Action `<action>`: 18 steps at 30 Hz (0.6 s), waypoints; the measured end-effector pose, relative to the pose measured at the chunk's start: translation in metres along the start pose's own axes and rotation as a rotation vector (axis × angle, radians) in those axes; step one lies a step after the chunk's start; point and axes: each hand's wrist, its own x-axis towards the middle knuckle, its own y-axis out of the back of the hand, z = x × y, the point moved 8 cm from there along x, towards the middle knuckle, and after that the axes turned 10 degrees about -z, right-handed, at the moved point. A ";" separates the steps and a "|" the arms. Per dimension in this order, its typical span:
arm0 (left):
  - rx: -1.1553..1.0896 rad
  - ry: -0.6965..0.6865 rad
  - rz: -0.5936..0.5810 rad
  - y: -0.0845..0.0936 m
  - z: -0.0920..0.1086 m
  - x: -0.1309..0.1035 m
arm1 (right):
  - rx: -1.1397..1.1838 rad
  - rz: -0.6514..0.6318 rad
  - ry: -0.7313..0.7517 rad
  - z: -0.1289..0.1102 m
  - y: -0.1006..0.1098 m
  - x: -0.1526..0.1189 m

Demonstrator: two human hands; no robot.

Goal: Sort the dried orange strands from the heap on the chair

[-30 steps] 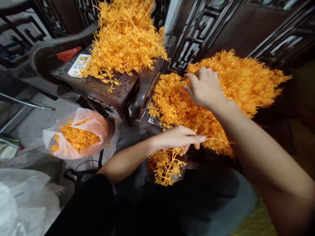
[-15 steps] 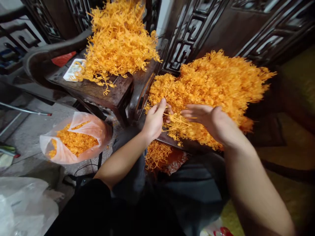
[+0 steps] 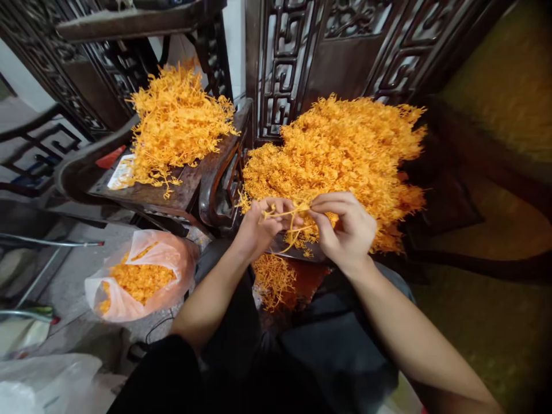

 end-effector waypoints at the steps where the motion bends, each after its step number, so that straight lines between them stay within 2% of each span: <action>1: 0.022 0.000 -0.046 -0.003 0.001 0.000 | 0.003 0.020 0.007 0.001 0.004 -0.001; 2: 0.045 -0.012 -0.068 -0.005 0.003 -0.001 | -0.015 0.037 0.013 0.000 0.007 -0.002; 4: 0.075 -0.071 -0.038 -0.003 0.006 -0.002 | -0.092 0.097 -0.029 0.002 0.013 -0.003; 6: 0.075 -0.151 0.016 0.000 0.006 -0.003 | -0.125 0.129 -0.186 0.012 0.016 -0.003; 7: 0.074 -0.186 0.032 0.001 0.006 -0.004 | -0.083 0.107 -0.304 0.021 0.014 -0.004; 9: 0.094 -0.231 0.060 0.004 0.004 -0.004 | 0.137 -0.016 -0.536 0.040 -0.003 -0.009; 11: 0.170 -0.233 0.042 0.004 0.002 -0.003 | 0.435 -0.103 -0.677 0.050 -0.022 -0.016; 12: 0.227 -0.216 -0.004 0.001 0.002 -0.002 | 0.560 -0.100 -0.705 0.053 -0.027 -0.018; 14: 0.325 -0.155 -0.171 -0.010 0.000 0.001 | 0.697 -0.021 -0.708 0.057 -0.027 -0.020; 16: 0.327 -0.059 -0.367 -0.022 -0.005 0.001 | 0.703 0.102 -0.708 0.062 -0.018 -0.023; 18: 0.240 0.030 -0.480 -0.029 -0.009 -0.001 | 0.680 0.183 -0.709 0.065 -0.010 -0.027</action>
